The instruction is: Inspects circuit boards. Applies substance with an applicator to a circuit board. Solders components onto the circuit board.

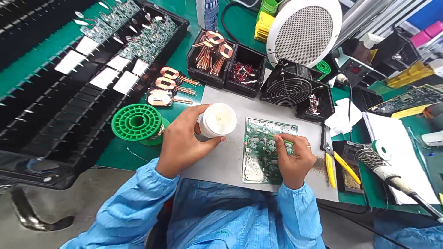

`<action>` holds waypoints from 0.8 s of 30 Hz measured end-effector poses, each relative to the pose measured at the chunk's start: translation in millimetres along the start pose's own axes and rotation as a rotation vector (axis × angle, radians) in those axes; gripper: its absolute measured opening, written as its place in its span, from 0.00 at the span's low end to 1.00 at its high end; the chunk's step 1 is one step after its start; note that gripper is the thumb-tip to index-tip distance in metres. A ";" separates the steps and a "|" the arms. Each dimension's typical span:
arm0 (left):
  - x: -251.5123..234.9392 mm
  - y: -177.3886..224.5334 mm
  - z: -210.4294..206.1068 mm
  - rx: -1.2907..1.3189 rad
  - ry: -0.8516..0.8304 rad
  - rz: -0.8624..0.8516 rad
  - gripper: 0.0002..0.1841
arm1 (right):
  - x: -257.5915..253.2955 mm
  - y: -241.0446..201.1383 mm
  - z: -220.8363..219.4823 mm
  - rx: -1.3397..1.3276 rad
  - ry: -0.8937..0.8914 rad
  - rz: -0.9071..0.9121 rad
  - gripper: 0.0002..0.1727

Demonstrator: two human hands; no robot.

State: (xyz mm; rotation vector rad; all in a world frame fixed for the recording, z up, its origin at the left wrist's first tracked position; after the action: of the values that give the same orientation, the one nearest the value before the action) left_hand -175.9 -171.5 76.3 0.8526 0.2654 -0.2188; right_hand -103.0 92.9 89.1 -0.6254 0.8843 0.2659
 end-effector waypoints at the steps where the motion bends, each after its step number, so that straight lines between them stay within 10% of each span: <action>1: 0.4 -0.2 -1.5 -0.014 -0.004 0.000 0.40 | -0.3 -0.1 0.6 0.007 0.008 0.000 0.11; 14: 24.0 10.1 8.1 -0.336 -0.349 -0.034 0.40 | -30.5 -61.1 40.5 0.012 0.046 0.236 0.10; 24: 41.9 30.9 -20.7 -0.305 -0.398 -0.210 0.35 | -30.7 -118.0 -51.2 0.015 -0.315 0.570 0.17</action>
State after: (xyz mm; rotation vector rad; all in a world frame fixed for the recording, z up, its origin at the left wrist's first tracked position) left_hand -130.2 -139.4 72.0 0.4641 0.0116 -0.5237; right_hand -99.9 -30.7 136.1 -0.2925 0.7412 0.8467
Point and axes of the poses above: each hand's wrist, its own x-axis away from the middle knuckle, its own z-axis out of the back of the hand, y = z × x, the point moved 10 cm from there along -x, towards the middle knuckle, and after that the axes turned 9 degrees about z, right-handed, at the moved point
